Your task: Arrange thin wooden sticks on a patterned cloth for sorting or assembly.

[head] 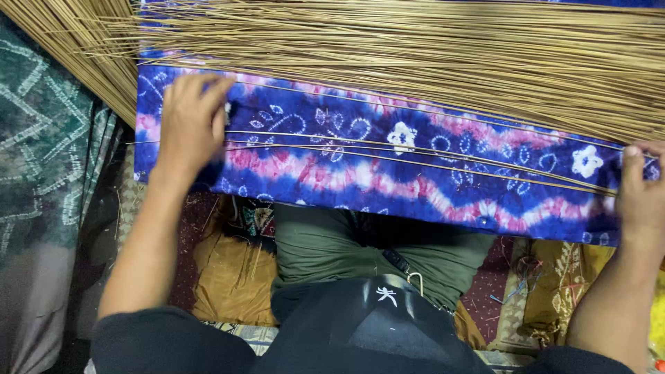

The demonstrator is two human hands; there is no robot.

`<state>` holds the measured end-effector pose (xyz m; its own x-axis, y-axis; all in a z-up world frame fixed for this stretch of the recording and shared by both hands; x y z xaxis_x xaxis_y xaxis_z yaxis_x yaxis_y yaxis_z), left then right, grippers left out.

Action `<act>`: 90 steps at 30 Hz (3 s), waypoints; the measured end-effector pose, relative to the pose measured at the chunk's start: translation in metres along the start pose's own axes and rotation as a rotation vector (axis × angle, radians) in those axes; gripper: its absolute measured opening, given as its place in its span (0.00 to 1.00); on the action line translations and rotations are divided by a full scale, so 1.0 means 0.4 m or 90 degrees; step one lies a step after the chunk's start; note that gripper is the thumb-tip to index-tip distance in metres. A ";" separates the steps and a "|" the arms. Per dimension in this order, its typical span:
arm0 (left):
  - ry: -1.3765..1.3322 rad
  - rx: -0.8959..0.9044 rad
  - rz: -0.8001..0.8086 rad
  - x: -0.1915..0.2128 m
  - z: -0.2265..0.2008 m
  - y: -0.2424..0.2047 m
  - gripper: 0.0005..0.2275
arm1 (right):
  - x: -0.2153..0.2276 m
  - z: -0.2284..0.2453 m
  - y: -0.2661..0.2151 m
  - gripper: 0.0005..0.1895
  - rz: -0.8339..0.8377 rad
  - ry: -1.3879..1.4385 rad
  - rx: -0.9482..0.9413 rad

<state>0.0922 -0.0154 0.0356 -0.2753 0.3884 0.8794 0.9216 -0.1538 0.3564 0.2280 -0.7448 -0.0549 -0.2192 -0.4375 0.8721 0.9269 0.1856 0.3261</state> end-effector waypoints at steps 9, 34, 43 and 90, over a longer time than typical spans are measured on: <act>0.124 -0.034 -0.072 -0.023 0.174 0.254 0.14 | -0.126 0.057 0.334 0.10 -0.007 0.028 0.263; 0.036 -0.159 -0.187 0.139 0.063 0.261 0.13 | -0.102 0.294 0.407 0.06 -0.096 -0.338 0.325; 0.024 -0.117 -0.264 0.221 0.022 0.209 0.14 | 0.107 0.355 0.393 0.10 -0.260 -0.316 0.309; -0.111 -0.044 -0.362 -0.227 -0.397 0.024 0.09 | -0.252 1.055 0.030 0.08 -0.232 0.030 0.400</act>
<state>0.0826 -0.1965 0.0095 -0.6662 0.5690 0.4820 0.6213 0.0660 0.7808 0.1326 -0.3271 0.0149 -0.4542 -0.6035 0.6554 0.4440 0.4844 0.7538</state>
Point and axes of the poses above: each hand's wrist, its own y-axis towards the middle knuckle, its own x-axis out of the back of the hand, z = x × y, the point moved 10 cm from there along y, towards the middle knuckle, and after that the axes turned 11 degrees about -y, right-handed, at the moved point
